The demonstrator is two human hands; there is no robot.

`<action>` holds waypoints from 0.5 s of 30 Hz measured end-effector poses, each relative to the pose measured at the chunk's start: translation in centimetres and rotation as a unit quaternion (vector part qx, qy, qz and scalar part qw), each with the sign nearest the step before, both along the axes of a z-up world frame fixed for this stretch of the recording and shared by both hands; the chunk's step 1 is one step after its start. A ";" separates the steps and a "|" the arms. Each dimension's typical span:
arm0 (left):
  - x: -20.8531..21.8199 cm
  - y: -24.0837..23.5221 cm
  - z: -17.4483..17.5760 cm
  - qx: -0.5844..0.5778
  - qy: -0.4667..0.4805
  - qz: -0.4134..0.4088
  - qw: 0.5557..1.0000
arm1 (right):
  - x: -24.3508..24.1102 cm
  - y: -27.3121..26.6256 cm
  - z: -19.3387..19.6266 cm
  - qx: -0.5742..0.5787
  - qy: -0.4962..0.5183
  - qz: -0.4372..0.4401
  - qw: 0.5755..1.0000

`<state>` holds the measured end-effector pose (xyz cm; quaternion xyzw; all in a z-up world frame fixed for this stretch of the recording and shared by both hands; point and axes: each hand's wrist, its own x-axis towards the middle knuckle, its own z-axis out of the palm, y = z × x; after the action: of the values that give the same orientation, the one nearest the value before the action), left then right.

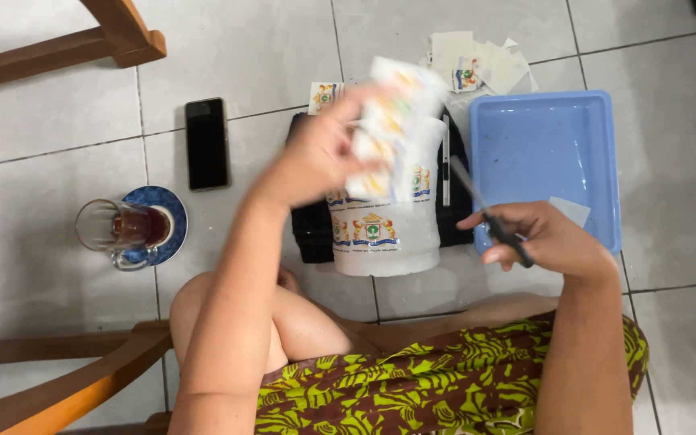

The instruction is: The person sits on the floor and uses scissors to cut individual stickers from a printed sheet. They place the cut stickers into a blue tray containing water and then peel the backing off the stickers.

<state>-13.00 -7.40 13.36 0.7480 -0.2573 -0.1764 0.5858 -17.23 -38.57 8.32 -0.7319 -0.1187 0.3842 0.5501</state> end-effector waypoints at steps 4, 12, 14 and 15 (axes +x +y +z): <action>3.5 6.0 -4.5 -0.028 -0.062 0.310 0.948 | 0.0 -0.8 -0.6 0.041 -0.070 -0.099 0.992; 5.5 8.9 -17.7 0.290 -0.025 0.434 0.853 | -0.4 -1.3 -1.1 0.079 -0.116 -0.137 0.981; 5.5 7.7 -15.6 0.308 -0.043 0.528 0.790 | -0.6 -1.0 -0.8 0.048 -0.112 -0.153 0.981; 5.4 7.2 -14.0 0.308 -0.043 0.528 0.791 | -0.9 -1.0 -0.7 0.047 -0.112 -0.153 0.981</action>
<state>-7.56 -0.17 -0.69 0.9150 0.2203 0.1224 0.3150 -18.12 -39.57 7.60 -0.7530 -0.0839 0.2054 0.6196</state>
